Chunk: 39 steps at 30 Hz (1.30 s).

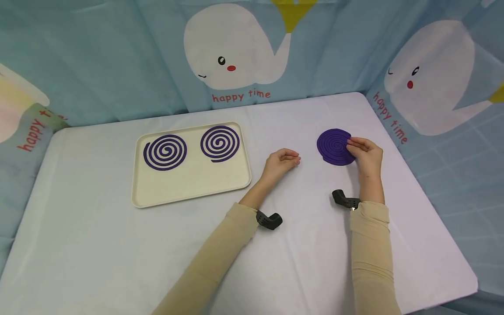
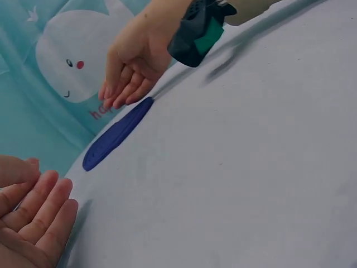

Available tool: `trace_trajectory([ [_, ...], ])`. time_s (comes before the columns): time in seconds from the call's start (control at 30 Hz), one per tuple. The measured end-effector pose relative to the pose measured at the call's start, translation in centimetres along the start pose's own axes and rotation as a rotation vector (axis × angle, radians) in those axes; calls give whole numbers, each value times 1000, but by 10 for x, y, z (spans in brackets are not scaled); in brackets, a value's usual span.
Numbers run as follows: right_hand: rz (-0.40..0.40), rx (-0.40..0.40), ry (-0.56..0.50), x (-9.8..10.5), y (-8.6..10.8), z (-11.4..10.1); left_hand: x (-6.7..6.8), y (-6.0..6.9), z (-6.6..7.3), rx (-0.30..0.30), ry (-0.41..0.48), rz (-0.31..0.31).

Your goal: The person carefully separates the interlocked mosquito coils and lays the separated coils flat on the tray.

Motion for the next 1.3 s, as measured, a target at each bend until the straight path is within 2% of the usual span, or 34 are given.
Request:
trace_trajectory([
  [0.23, 111, -31, 34, 23, -9, -3, -11, 1, -2, -13, -48, 0],
  [0.37, 120, -62, 56, 29, -11, -3, -13, 1, -3, 3, -57, -10],
  [0.5, 85, -78, 91, 26, -12, -3, -13, 2, -2, 26, -71, -27],
  [0.73, 10, -58, 104, 17, -16, -1, -12, 3, -2, 75, -131, -15],
  [0.87, -17, -29, 170, 12, -16, 2, -14, 2, -3, 100, -115, -17],
  [1.03, -67, 45, 285, 2, -14, 7, -14, 1, -2, 80, -125, -14],
  [1.13, -109, 87, 327, -7, -13, 11, -10, 1, -2, 74, -128, 15],
  [1.3, -178, 96, 303, -20, -9, 17, -2, 0, -5, 95, -88, 79],
])
Point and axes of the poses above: each hand's wrist, its own y-axis away from the middle knuckle, its own x-axis out of the back of the hand, z = x × y, the point moved 5 cm from there along -y, towards the middle knuckle, and after that the axes turned 13 degrees about z, right-handed, at the moved point
